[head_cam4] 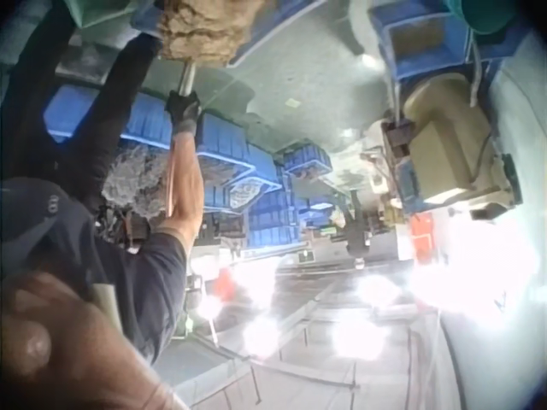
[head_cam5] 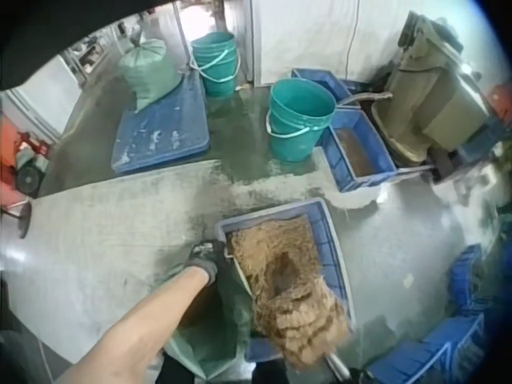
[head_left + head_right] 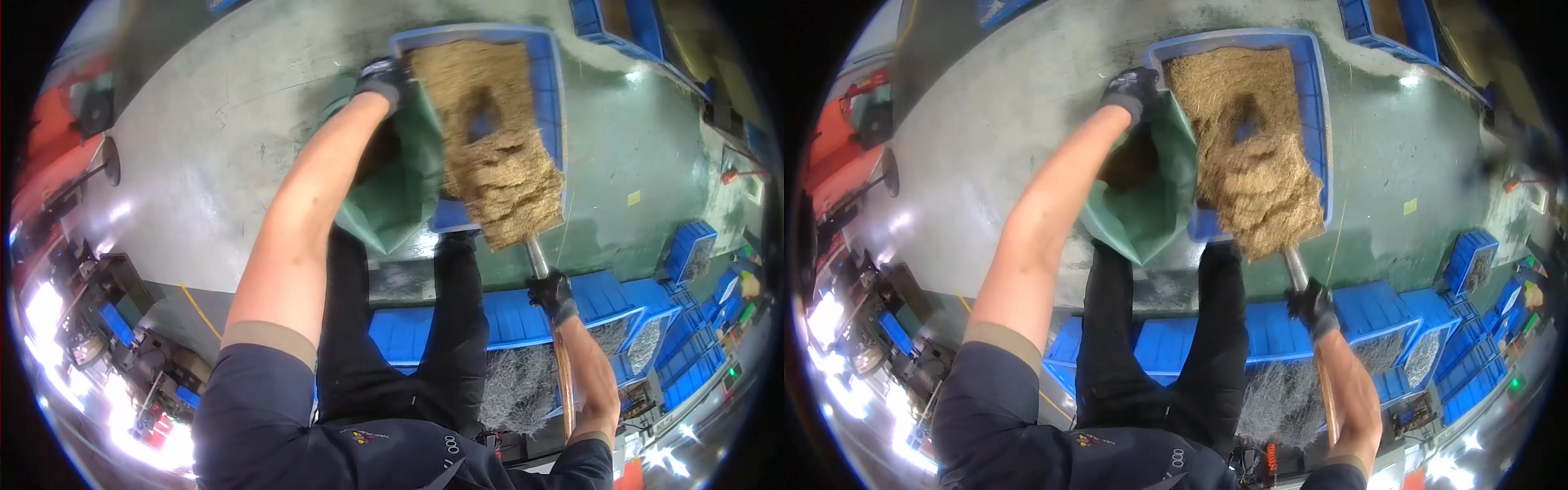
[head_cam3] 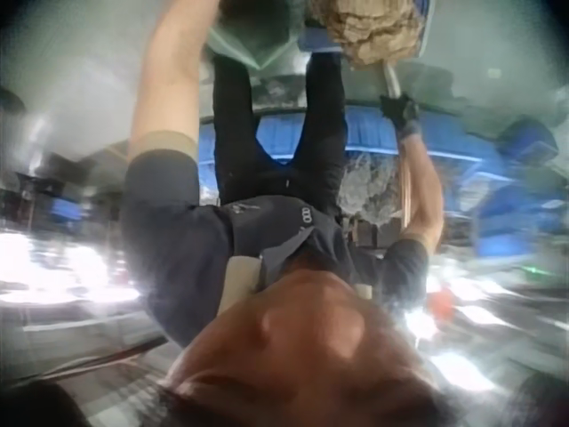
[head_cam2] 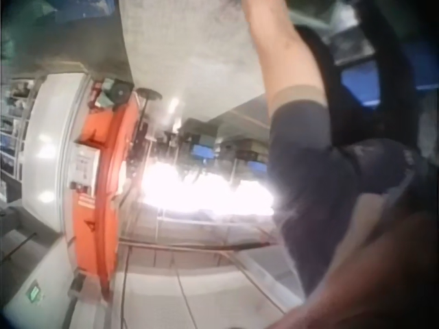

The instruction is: Shoveling industrial material into a bag and then loading it into a processing machine.

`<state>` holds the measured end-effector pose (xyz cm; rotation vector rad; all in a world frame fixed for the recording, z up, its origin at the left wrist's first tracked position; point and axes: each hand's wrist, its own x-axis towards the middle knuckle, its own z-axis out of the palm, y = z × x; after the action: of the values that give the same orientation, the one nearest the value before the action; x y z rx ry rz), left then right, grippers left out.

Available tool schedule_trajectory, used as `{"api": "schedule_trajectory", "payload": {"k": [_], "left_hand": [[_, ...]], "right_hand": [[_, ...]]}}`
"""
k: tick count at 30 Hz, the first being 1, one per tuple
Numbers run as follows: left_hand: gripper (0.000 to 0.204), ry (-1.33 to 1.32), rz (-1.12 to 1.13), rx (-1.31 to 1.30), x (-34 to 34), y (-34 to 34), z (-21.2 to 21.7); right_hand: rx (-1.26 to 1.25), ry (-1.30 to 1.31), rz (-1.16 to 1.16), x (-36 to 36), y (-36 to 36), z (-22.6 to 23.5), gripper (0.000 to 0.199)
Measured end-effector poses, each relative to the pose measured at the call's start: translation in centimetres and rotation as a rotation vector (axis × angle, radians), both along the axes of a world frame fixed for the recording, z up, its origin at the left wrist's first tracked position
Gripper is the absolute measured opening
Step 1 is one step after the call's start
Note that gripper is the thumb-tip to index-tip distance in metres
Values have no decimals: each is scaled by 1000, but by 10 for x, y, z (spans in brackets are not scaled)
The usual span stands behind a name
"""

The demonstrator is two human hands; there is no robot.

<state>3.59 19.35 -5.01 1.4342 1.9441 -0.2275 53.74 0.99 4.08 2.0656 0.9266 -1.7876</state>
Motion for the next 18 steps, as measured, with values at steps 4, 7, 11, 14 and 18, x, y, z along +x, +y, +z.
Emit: {"api": "schedule_trajectory", "payload": {"k": [4,7,11,14,18], "left_hand": [[67,-41,-104,238,0,-23,44],[84,272,-61,593,-20,-92,77],[69,237,117,414,-44,-166,69],[65,-136,298,-232,-48,-167,59],[28,-38,76,176,-51,-197,18]], "right_hand": [[-2,18,-35,-4,3,34,14],[9,-33,57,-26,4,54,13],[71,-85,403,-63,0,61,13],[55,-187,589,-105,11,62,25],[-60,-181,828,-175,23,20,33]]}}
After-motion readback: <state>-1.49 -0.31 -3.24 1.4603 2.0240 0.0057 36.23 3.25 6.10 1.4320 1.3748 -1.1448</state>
